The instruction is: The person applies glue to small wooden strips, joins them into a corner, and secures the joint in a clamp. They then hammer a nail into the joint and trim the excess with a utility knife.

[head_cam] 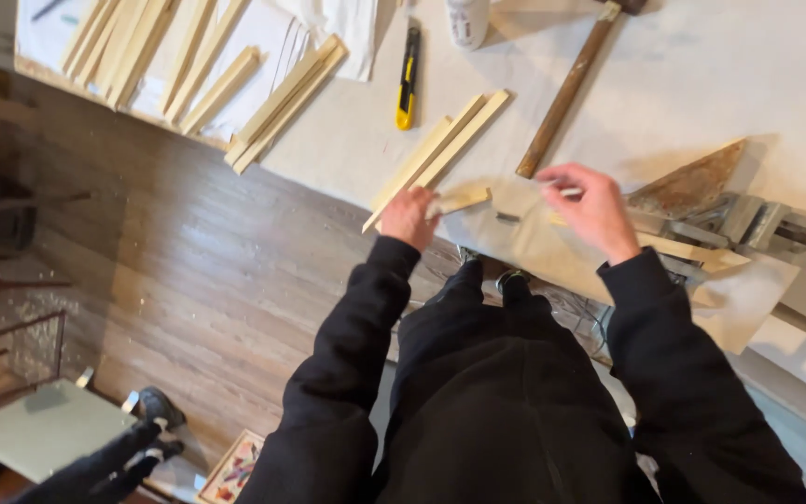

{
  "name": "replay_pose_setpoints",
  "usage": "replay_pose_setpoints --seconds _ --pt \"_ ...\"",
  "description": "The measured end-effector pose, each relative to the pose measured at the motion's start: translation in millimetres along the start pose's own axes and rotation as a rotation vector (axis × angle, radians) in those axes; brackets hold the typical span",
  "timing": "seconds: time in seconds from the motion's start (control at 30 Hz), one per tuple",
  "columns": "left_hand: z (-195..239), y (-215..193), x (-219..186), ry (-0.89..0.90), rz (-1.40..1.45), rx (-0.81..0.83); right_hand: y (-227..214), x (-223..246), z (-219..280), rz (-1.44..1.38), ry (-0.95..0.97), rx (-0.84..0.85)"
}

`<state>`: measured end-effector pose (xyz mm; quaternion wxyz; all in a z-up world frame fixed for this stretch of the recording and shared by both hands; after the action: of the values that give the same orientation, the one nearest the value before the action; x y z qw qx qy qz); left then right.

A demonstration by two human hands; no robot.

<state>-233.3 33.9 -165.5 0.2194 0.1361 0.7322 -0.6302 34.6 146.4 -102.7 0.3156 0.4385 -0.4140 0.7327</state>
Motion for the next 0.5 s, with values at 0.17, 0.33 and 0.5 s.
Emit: replay_pose_setpoints --seconds 0.17,0.33,0.5 --pt "21 30 -14 0.058 -0.103 0.139 21 14 23 0.080 0.037 0.016" --pt "-1 -15 -43 -0.150 0.218 0.138 49 16 40 0.183 0.051 0.087" --pt "-3 11 -48 -0.490 1.095 0.058 77 46 75 -0.060 0.028 0.147"
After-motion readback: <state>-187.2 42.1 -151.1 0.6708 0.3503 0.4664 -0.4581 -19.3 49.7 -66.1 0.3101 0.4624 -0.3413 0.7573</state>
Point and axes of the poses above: each hand's wrist, its own z-axis away from the middle knuckle, its own y-axis out of the palm, x = y × z, the point moved 9 cm from there along -z, towards the middle knuckle, and after that the axes turned 3 degrees about -x, right-handed, at the moved point
